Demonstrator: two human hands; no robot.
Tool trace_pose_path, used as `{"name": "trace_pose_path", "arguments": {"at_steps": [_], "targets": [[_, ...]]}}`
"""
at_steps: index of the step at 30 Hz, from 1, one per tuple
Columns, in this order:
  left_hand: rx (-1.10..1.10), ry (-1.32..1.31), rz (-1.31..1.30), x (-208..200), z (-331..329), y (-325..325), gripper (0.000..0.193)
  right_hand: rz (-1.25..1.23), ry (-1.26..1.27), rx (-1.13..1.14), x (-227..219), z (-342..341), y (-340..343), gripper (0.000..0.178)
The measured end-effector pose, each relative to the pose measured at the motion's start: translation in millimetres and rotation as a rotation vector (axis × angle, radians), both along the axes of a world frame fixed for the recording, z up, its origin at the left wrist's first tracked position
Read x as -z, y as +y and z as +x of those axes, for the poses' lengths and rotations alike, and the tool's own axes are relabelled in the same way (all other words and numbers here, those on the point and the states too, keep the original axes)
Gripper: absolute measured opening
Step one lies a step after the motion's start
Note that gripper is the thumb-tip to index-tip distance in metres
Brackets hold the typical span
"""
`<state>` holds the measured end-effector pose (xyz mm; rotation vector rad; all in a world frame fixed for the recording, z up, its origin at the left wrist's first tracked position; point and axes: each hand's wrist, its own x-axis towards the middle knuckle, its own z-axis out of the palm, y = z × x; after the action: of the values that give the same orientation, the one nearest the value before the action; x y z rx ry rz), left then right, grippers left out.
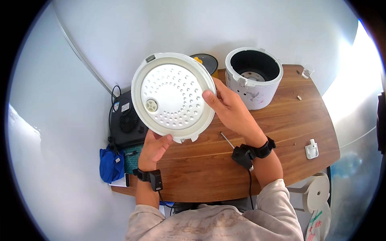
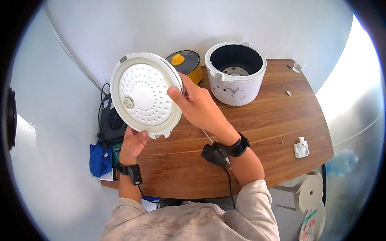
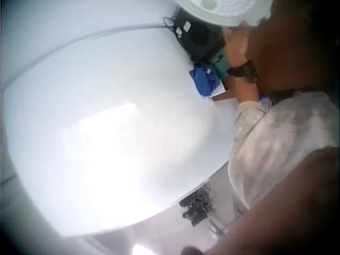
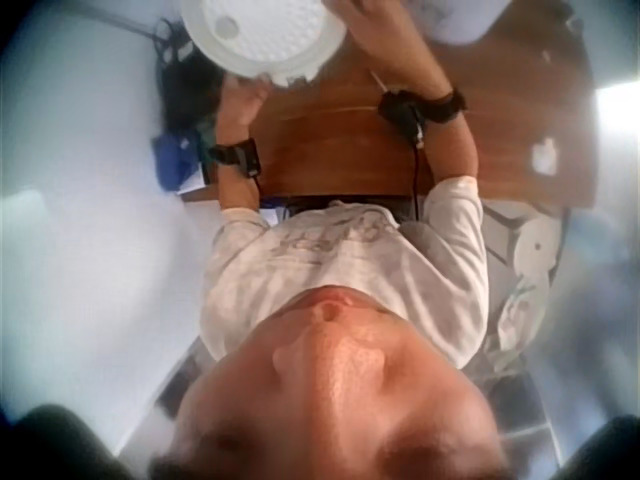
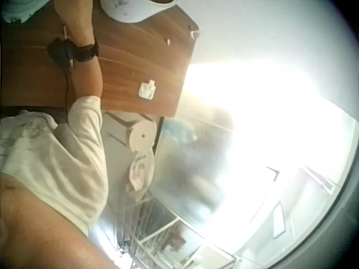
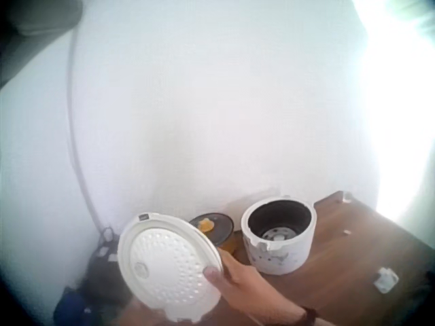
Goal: The person assembles a white plastic appliance lid by hand and with a screwdriver. They insert and tighten screws, fit a central plastic component, and attach the lid to the main body of the appliance.
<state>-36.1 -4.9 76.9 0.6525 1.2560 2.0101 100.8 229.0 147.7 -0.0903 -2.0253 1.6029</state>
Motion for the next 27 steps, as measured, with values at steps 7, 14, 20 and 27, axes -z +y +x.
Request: {"name": "trace_pose_path", "arguments": {"at_steps": [7, 14, 20, 27], "targets": [[-0.073, 0.028, 0.012, 11.8, 2.0, -13.0, 0.066, 0.056, -0.008, 0.05, -3.7, 11.8, 1.9, 0.037], [-0.123, 0.39, -0.218, 5.9, 2.8, -52.0, 0.065, 0.048, 0.033, -0.014, 1.9, 9.3, 10.6, 0.036], [-0.128, 0.317, -0.155, -7.1, 14.3, -57.4, 0.067, 0.036, 0.028, -0.067, -2.4, 11.9, 2.8, 0.039], [-0.036, -0.009, 0.02, -12.1, 21.6, -67.1, 0.065, 0.038, -0.136, -0.149, -1.2, 14.2, 6.5, 0.049]]}}
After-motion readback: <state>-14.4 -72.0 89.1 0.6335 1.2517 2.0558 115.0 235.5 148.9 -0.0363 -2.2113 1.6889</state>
